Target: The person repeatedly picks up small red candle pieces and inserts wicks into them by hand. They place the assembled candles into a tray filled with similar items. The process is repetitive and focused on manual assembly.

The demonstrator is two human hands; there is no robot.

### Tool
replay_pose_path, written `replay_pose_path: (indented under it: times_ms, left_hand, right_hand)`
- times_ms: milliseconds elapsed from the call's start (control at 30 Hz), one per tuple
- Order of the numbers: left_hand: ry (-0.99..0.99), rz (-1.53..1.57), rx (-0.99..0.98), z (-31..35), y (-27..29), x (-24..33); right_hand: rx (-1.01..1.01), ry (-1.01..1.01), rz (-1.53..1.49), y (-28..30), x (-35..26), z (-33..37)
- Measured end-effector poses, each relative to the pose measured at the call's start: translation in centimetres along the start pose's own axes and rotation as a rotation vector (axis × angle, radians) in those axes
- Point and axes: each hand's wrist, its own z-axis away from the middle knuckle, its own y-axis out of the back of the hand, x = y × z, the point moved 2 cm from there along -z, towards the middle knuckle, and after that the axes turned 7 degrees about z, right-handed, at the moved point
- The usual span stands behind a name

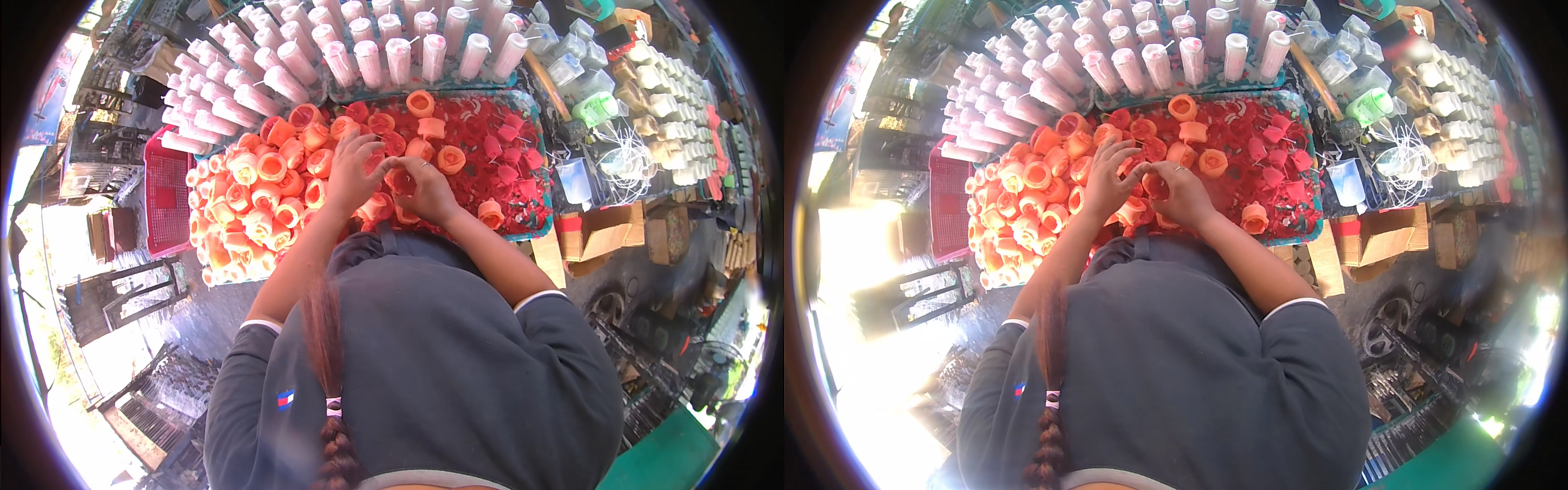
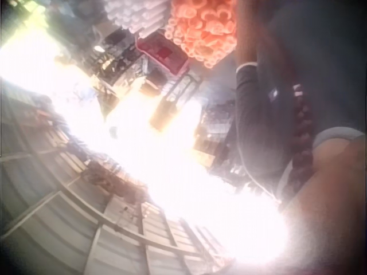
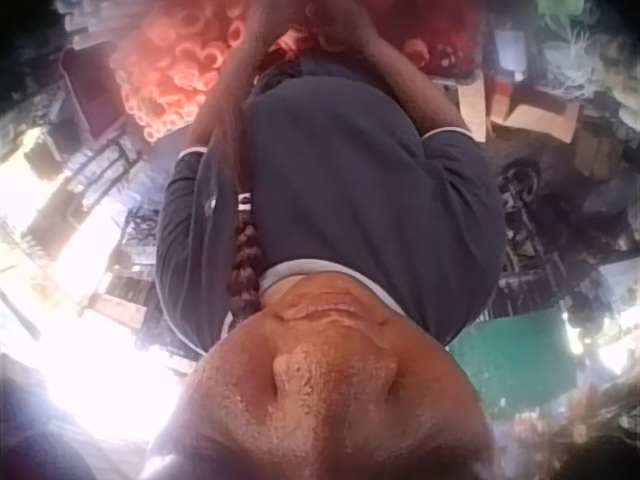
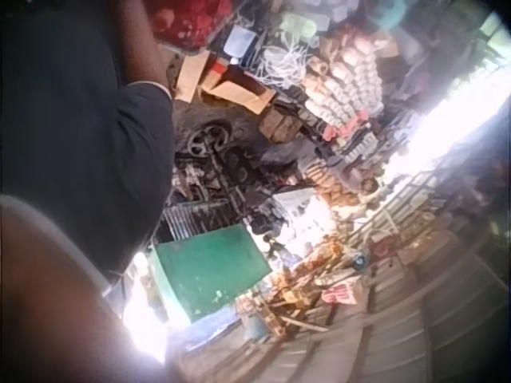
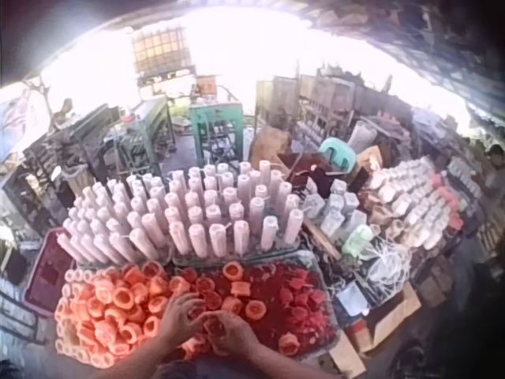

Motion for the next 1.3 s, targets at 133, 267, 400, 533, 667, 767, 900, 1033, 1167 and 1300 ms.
replay_pose_path:
  times_ms: [133,267,400,533,667,767,900,1033,1167,1300]
  left_hand:
    - [0.34,0.817,-0.146,0.6,0.6,2.7]
    - [0.474,1.193,0.046,0.8,1.0,2.1]
    - [0.523,1.447,0.194,1.1,1.8,3.4]
    - [0.496,1.339,0.267,1.1,2.6,3.9]
    - [0.233,0.808,0.406,1.1,2.5,3.9]
    - [0.107,0.563,0.427,1.2,2.2,3.3]
    - [0.025,0.44,0.426,1.2,2.2,3.8]
    - [0.135,0.556,0.43,0.9,1.7,2.4]
    - [0.494,0.949,0.323,1.4,1.3,1.3]
    - [0.456,1.172,0.299,0.8,1.9,3.8]
  right_hand:
    - [0.062,0.045,-0.163,2.6,-2.4,-1.0]
    - [-0.003,-0.295,-0.884,2.6,-2.7,-1.6]
    - [-0.182,-0.394,-1.096,1.4,-3.7,-1.8]
    - [-0.037,-0.343,-1.245,0.1,-4.4,-2.2]
    - [0.118,-0.372,-1.273,-2.1,-4.4,-2.9]
    - [0.149,-0.519,-1.382,-2.3,-4.7,-3.1]
    - [0.143,-0.594,-1.37,-1.7,-4.4,-3.5]
    - [0.039,-0.581,-1.261,-2.1,-3.5,-3.4]
    - [-0.091,-0.588,-1.166,-0.9,-5.3,-3.8]
    - [-0.095,-0.454,-1.211,-0.7,-3.3,-4.4]
